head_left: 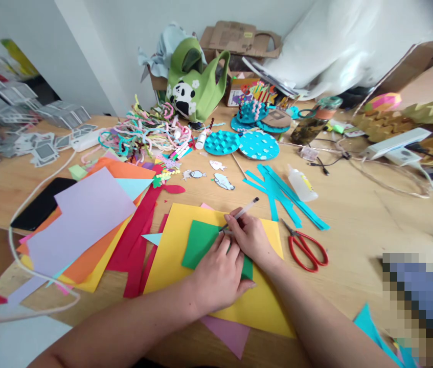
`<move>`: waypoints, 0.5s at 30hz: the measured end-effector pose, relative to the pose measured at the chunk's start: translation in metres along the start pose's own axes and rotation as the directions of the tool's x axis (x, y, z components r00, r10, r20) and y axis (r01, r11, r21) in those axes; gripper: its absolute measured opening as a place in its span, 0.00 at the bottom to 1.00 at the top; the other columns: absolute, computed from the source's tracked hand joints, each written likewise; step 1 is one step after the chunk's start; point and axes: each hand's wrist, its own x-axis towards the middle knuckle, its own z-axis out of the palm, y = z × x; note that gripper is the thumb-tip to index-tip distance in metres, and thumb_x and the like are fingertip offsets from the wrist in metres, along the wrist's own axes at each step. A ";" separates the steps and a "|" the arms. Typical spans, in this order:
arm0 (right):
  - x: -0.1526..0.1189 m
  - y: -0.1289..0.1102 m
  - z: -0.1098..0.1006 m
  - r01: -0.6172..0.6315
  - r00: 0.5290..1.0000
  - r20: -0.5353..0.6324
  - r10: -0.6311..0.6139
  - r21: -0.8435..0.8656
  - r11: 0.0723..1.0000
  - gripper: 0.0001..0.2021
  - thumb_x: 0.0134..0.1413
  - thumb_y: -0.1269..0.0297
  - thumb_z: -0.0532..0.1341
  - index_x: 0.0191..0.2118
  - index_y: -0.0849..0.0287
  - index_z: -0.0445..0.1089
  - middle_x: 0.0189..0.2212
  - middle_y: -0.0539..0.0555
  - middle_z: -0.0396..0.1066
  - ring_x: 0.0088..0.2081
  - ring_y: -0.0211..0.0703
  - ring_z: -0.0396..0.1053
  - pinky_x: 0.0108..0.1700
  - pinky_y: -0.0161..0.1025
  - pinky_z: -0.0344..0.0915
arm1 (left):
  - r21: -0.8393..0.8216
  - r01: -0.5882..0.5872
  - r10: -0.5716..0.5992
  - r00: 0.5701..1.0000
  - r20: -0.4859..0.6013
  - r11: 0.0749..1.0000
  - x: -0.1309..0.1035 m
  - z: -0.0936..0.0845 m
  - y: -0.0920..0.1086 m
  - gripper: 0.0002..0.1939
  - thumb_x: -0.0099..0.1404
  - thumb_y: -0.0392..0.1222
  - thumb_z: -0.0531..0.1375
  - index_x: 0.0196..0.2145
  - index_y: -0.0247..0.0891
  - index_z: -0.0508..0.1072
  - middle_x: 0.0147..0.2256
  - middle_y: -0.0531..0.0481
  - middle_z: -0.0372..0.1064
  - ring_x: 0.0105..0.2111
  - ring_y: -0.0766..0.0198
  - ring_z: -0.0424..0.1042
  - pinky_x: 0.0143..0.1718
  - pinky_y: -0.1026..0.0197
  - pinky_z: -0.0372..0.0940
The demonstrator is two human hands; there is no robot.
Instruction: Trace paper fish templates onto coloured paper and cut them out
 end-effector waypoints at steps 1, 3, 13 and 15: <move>0.000 0.000 0.000 0.004 1.000 -0.007 -0.004 -0.007 1.000 0.16 0.60 0.50 0.53 0.29 0.57 0.63 0.20 0.49 0.66 0.20 0.37 0.63 0.23 0.35 0.57 | -0.002 0.000 0.000 1.000 0.002 1.000 0.000 0.000 0.000 0.35 0.65 0.59 0.52 0.55 0.23 0.66 0.52 0.33 0.65 0.56 0.44 0.57 0.61 0.45 0.48; 0.000 0.001 -0.001 0.008 1.000 -0.024 -0.008 -0.018 1.000 0.16 0.60 0.50 0.53 0.29 0.57 0.63 0.19 0.49 0.66 0.20 0.37 0.62 0.23 0.35 0.57 | -0.003 0.002 -0.002 1.000 0.003 1.000 0.000 0.001 0.000 0.35 0.65 0.59 0.52 0.55 0.23 0.66 0.52 0.33 0.65 0.56 0.44 0.58 0.61 0.45 0.48; 0.000 0.003 -0.002 -0.014 0.997 -0.083 0.010 -0.038 0.999 0.16 0.59 0.50 0.53 0.28 0.57 0.63 0.16 0.46 0.60 0.19 0.36 0.59 0.22 0.35 0.55 | -0.022 0.044 -0.044 0.999 -0.008 0.999 0.000 0.000 0.001 0.34 0.64 0.59 0.55 0.54 0.22 0.66 0.53 0.32 0.63 0.55 0.45 0.59 0.62 0.47 0.48; 0.000 0.002 -0.002 -0.014 0.996 -0.086 0.011 -0.037 0.999 0.16 0.59 0.50 0.53 0.28 0.57 0.63 0.16 0.46 0.59 0.18 0.36 0.58 0.22 0.35 0.54 | -0.034 0.053 -0.054 0.998 -0.013 0.998 0.001 0.000 0.001 0.34 0.64 0.58 0.55 0.54 0.22 0.65 0.52 0.32 0.63 0.55 0.45 0.59 0.62 0.47 0.48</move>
